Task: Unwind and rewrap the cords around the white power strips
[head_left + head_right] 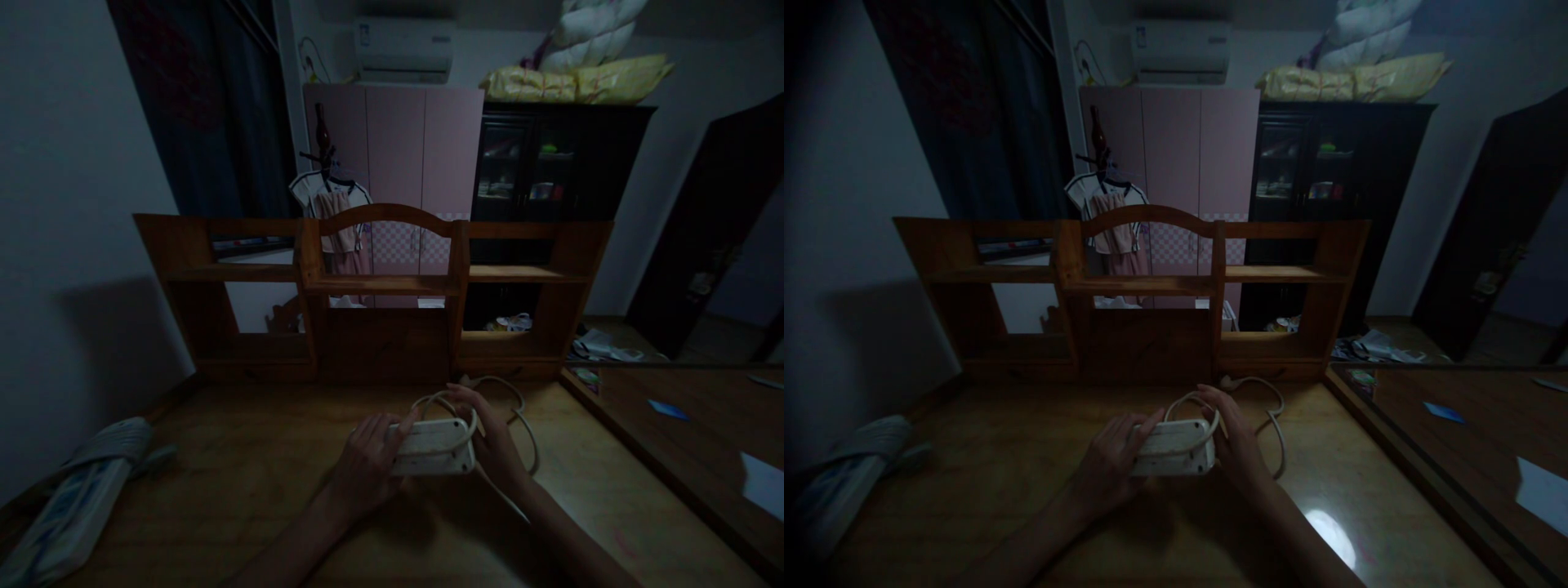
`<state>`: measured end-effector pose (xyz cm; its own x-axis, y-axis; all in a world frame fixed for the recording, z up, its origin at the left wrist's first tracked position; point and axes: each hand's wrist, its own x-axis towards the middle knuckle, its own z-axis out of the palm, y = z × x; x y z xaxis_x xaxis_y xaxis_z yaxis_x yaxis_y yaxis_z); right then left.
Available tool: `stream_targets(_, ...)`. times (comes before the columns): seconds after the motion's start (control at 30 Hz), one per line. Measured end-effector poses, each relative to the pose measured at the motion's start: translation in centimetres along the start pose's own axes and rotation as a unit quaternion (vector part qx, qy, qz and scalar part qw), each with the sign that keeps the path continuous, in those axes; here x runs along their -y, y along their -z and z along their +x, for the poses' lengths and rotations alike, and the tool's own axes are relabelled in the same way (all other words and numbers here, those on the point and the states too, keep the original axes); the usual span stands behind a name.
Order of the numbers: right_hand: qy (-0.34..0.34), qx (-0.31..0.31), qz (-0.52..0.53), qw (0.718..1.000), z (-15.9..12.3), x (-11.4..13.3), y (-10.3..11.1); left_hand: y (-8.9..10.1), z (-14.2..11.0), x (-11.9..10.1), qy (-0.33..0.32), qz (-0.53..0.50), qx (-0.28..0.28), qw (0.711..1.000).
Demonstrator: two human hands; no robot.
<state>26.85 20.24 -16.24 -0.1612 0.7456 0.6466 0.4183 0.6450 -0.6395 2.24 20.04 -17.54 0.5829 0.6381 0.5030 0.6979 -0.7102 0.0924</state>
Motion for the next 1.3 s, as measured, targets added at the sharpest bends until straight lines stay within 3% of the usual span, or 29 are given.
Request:
stream_targets(0.23,-0.064,0.029,0.045,0.997,-0.5,-0.3,-0.4,0.1,0.2,0.0,-0.013,-0.008,-0.003,1.0)
stream_targets(0.53,-0.063,0.033,0.085,0.994,-0.7,-0.3,-0.8,-0.5,-0.2,0.2,-0.037,-0.064,-0.035,0.997)
stream_targets(0.77,-0.089,0.04,0.058,0.994,-0.6,-0.1,-0.8,-0.4,-0.4,0.5,-0.135,-0.042,-0.053,0.989)
stream_targets(0.97,-0.091,0.033,0.068,0.993,-0.3,-0.8,-0.9,0.5,-0.3,0.0,-0.217,-0.011,-0.009,0.976)
stream_targets(1.13,-0.048,0.025,0.058,0.997,-0.2,-0.5,-0.3,0.9,-0.4,-0.7,-0.235,-0.03,-0.005,0.972)
stream_targets(1.3,-0.065,-0.027,0.019,0.997,0.1,-0.1,0.0,1.8,-0.6,-1.1,-0.251,-0.073,-0.046,0.964)
